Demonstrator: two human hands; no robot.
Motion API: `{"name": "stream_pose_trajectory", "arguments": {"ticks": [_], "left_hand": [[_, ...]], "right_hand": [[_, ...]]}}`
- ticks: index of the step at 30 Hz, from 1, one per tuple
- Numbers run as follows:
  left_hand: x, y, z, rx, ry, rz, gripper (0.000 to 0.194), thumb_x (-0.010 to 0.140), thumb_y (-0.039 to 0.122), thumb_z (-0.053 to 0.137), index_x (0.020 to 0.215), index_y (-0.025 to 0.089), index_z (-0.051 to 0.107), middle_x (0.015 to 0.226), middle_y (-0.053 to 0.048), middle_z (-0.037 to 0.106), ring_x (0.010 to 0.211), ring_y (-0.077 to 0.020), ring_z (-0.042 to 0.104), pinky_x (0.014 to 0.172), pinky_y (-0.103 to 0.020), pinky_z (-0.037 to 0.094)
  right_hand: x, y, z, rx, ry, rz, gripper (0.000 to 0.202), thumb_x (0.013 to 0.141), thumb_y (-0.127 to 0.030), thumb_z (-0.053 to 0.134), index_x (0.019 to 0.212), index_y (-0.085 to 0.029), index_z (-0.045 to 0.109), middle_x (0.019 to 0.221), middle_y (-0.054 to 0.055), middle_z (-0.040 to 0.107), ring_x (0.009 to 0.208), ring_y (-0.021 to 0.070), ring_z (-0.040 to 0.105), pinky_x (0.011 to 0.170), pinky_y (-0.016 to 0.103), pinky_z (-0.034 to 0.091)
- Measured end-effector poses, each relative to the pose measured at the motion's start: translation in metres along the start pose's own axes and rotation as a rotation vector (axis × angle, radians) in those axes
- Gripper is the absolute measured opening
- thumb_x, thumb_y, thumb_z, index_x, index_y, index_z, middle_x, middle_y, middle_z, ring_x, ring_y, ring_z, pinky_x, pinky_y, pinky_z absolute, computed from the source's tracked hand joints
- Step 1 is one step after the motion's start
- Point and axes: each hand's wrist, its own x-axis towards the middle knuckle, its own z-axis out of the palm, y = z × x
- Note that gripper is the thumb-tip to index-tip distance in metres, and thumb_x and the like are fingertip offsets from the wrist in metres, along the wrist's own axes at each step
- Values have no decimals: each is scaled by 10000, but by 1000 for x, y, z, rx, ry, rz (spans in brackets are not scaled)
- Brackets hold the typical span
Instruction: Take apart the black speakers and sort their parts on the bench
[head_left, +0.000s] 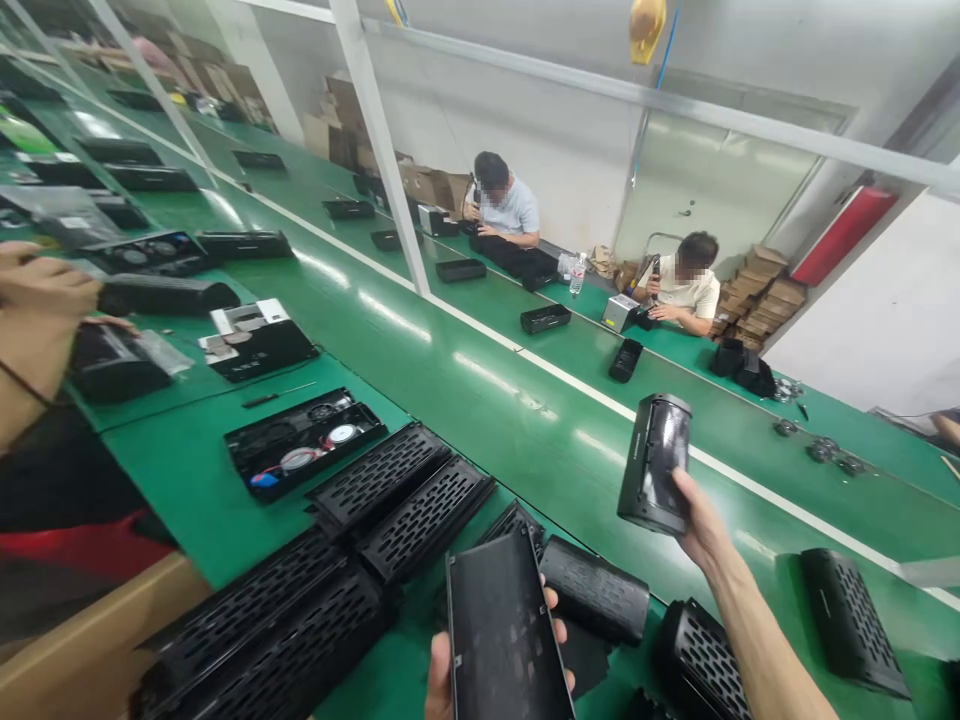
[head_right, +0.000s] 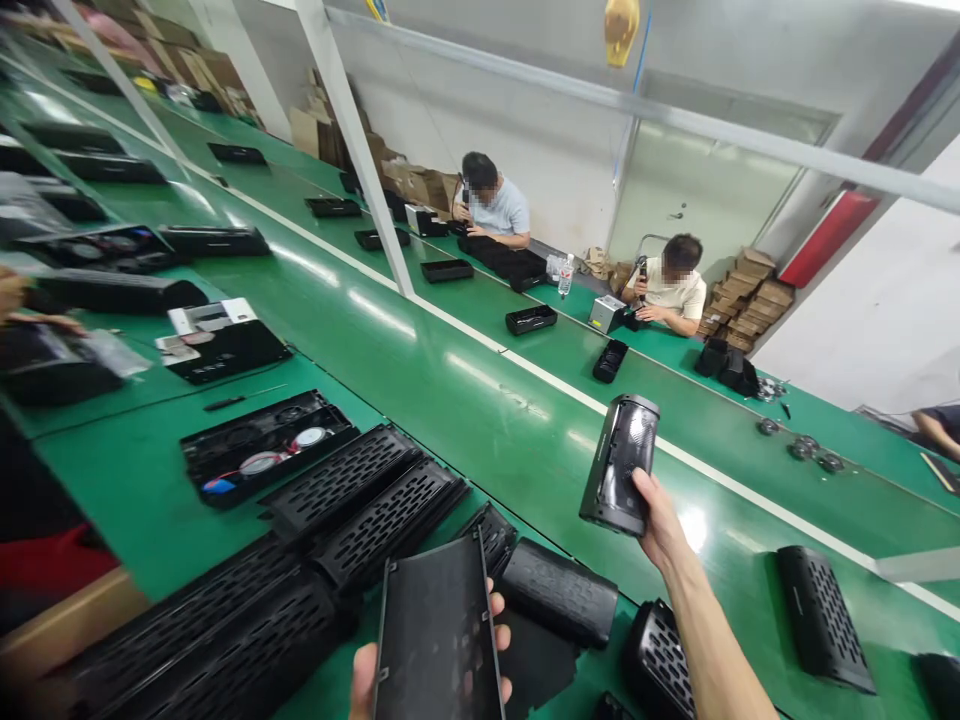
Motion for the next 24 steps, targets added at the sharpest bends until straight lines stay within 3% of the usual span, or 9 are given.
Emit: {"name": "stream_pose_trajectory", "arguments": {"ticks": [2,5,8,10,13,15,17,19,24], "left_hand": [[16,-7,6,32,-86,-62,909,808,892,522,1494,297,575,1416,-108,688,1208,-309,699,1108,-461,503],[36,-24,13,7,-190,-112,928,788,878,586,1463,240,595,1322,-137,735,1148,-306,723,1051,-457,534],[46,-44,15,-10,-200,-148,953,760,875,627,1431,199,613,1269,-150,752,1100,-308,735,1012,-462,550],[49,-56,14,1,-170,-200,1008,722,875,669,1424,155,616,1274,-166,746,1096,-319,737,1016,-465,544],[50,-72,11,40,-126,-219,1027,700,834,737,1422,114,617,1313,-188,731,1165,-347,711,1077,-504,503],[52,-83,11,75,-116,-193,972,715,784,770,1417,127,628,1370,-184,707,1280,-366,651,1146,-529,446],[56,-91,16,110,-128,-186,900,743,734,786,1400,134,649,1422,-174,678,1378,-376,578,1199,-521,394],[60,-97,26,152,-162,-169,839,759,686,806,1378,136,669,1440,-171,666,1416,-389,542,1219,-512,375],[66,-99,55,259,-211,-78,818,705,681,846,1376,243,678,1433,-98,681,1422,-410,534,1201,-512,398]], "right_hand": [[-51,-15,-28,77,85,-7,550,713,-662,843,1121,-300,774,1127,73,799,982,321,747,904,512,600],[-124,-8,-52,175,181,79,667,808,-842,594,1083,-270,798,1050,163,805,1060,418,723,945,656,545],[-178,1,-57,186,226,250,675,810,-834,567,995,-235,820,859,187,799,961,466,743,909,693,551],[-201,-9,-53,114,204,306,606,779,-728,701,1158,-263,785,927,150,813,964,450,758,916,641,578],[-217,-42,-40,-130,44,224,938,765,-632,784,1588,-335,445,1399,116,695,1255,426,666,1046,571,544],[-219,-64,-30,-396,-31,113,1086,759,-613,808,1666,-327,283,1607,105,504,1447,420,497,1174,567,435],[-218,-78,-22,-663,-89,30,1100,766,-569,826,1677,-326,259,1694,86,361,1541,419,346,1251,589,305],[-215,-84,-17,-846,-145,-18,1085,771,-518,831,1676,-341,258,1718,75,308,1554,429,308,1258,614,263],[-210,-84,-7,-969,-111,-87,1035,720,-417,848,1635,-381,366,1611,82,486,1402,447,523,1138,573,446]]}}
